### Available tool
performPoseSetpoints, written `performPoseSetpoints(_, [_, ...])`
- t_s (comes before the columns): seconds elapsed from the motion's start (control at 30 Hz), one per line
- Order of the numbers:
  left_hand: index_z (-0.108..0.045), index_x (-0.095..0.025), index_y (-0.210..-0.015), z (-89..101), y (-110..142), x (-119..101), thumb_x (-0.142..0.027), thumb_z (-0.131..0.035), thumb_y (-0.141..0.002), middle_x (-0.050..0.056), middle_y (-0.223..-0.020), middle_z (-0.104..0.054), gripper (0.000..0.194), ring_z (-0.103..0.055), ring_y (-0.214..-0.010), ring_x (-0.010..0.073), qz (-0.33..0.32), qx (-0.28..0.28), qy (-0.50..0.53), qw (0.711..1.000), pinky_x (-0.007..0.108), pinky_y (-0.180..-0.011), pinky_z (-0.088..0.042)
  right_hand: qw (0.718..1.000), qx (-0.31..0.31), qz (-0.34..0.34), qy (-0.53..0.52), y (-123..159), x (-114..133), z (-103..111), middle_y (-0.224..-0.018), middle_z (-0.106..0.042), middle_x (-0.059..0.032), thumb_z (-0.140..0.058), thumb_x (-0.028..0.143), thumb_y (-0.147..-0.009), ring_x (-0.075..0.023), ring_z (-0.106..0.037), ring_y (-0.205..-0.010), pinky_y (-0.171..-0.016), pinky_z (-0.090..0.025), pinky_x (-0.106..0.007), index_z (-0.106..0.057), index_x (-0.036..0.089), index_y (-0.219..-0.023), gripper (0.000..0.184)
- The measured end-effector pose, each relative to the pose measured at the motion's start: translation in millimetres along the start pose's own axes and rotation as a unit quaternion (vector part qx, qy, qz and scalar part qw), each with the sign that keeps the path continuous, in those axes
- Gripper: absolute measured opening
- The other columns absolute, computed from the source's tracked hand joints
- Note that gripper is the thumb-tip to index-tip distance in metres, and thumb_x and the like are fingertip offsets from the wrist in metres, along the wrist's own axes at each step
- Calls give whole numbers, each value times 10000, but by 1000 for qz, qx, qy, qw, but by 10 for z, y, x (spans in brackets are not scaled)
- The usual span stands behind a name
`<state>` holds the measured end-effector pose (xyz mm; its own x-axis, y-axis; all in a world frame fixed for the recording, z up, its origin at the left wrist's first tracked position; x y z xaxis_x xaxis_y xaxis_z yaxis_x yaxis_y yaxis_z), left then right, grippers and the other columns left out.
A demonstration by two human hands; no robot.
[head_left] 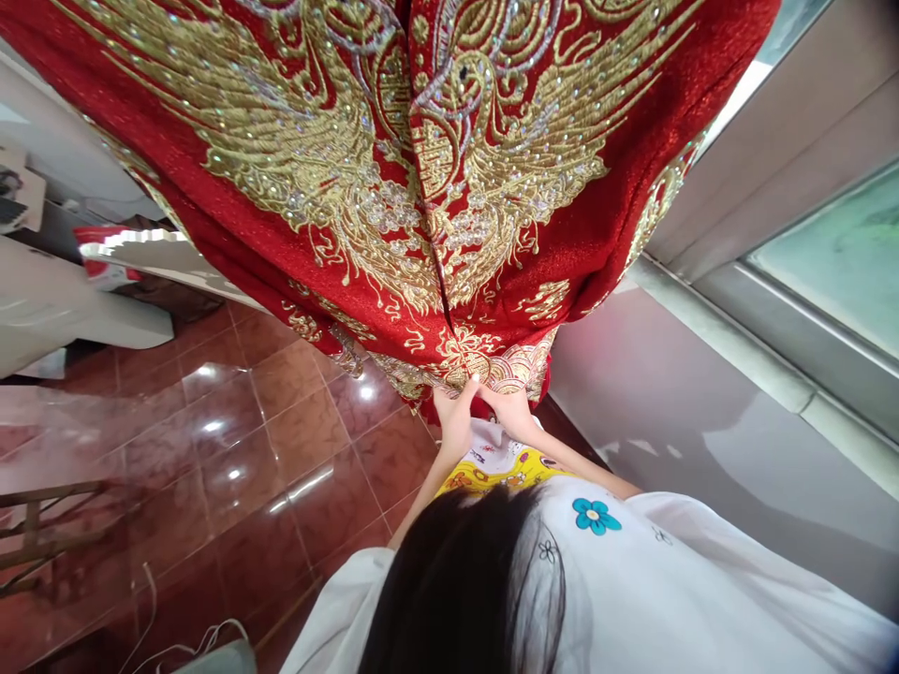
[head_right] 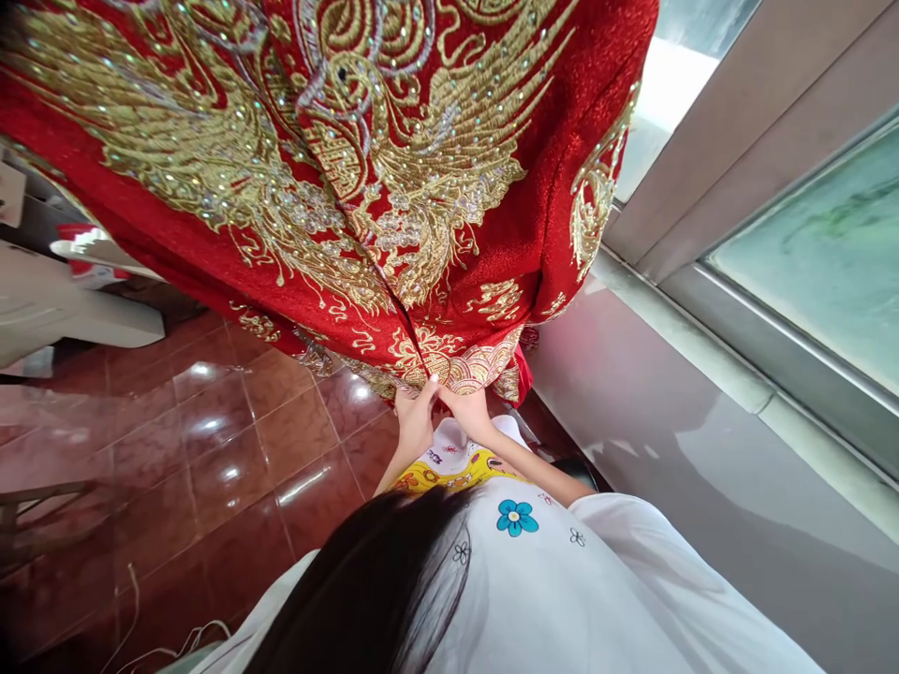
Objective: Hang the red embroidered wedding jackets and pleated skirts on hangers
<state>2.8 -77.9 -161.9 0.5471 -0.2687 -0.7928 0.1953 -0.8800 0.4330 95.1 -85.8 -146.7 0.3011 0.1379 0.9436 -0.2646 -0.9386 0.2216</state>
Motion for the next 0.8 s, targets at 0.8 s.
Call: performPoseSetpoints(0.8, [-616, -159, -879, 87, 80, -200, -233, -779, -634, 51, -906, -685, 303, -655, -888, 176, 29, 0, 21, 999, 322, -872, -499, 996, 3, -45, -76, -39, -135, 7, -1027, -661, -50, -756, 283, -625, -170, -608, -914, -967, -459, -355, -627, 175, -968, 382])
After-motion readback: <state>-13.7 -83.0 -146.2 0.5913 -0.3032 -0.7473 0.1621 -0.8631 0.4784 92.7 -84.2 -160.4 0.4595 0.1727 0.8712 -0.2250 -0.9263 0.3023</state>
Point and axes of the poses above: each hand's wrist, its own y-axis away from the middle knuckle, its own z-axis out of the back of the hand, x = y × z, the point moved 3 cm from there along -y, towards the middle knuckle
